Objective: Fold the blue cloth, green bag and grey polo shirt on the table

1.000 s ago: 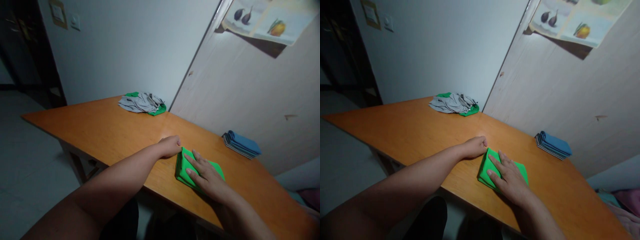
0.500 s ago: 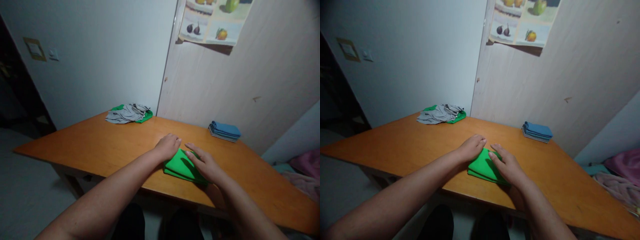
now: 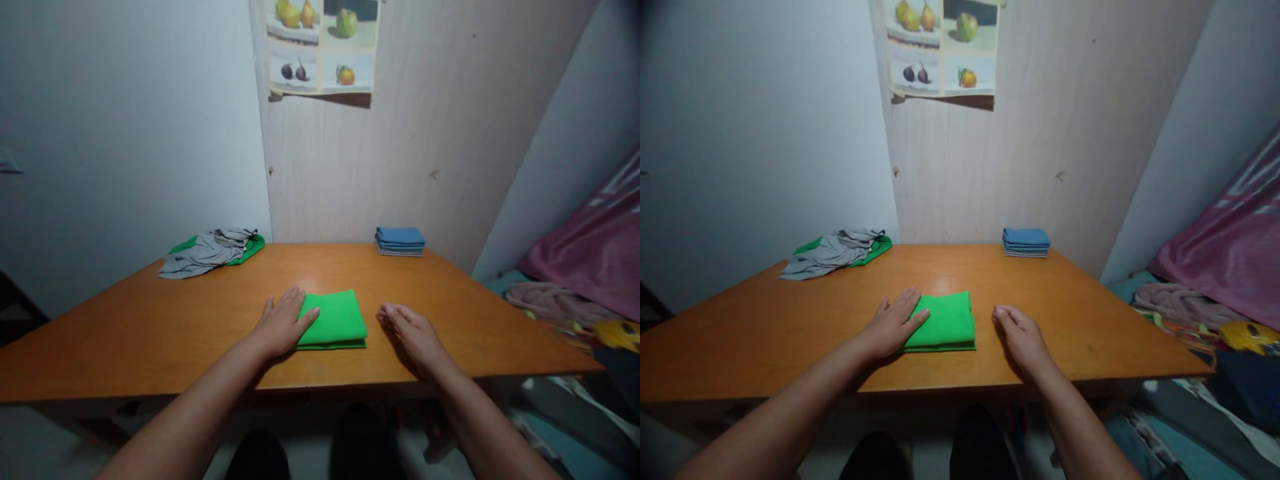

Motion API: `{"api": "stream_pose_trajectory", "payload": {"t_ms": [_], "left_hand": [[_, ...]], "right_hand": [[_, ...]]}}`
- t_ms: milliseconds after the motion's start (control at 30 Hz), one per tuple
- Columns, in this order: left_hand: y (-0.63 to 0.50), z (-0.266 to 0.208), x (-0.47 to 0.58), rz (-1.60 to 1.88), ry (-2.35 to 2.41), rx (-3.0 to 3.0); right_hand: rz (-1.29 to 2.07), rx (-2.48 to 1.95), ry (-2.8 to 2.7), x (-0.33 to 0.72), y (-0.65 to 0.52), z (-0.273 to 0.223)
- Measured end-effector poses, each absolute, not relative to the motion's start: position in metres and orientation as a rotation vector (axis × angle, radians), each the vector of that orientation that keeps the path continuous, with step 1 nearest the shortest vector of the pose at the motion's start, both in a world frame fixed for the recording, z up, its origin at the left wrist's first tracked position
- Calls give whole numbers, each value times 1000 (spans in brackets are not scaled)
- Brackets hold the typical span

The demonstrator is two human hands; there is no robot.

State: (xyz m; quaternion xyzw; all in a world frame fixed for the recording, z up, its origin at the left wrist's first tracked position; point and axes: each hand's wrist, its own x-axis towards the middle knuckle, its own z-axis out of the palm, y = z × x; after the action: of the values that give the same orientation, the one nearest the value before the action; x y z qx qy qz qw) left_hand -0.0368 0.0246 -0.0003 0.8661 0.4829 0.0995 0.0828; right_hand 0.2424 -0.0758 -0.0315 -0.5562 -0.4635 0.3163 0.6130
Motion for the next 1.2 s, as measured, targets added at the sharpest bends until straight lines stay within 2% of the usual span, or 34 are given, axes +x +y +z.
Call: {"api": "stream_pose_trajectory", "payload": {"t_ms": [200,400,1000,1200], "left_hand": [[29,-4,-42,265,1445,2549],[30,-5,-45,290,1481,2549],[27,0,-41,212,1566,2597],[28,-3,-42,243,1552,2625]], "right_hand": [[636,-1300,-1115,245,-74,-43],[629,-1292,-1169,244,-72,-34],[1239,-1391,-983,226,-23,3],[1325,-1411,-904,217,-15,10]]}}
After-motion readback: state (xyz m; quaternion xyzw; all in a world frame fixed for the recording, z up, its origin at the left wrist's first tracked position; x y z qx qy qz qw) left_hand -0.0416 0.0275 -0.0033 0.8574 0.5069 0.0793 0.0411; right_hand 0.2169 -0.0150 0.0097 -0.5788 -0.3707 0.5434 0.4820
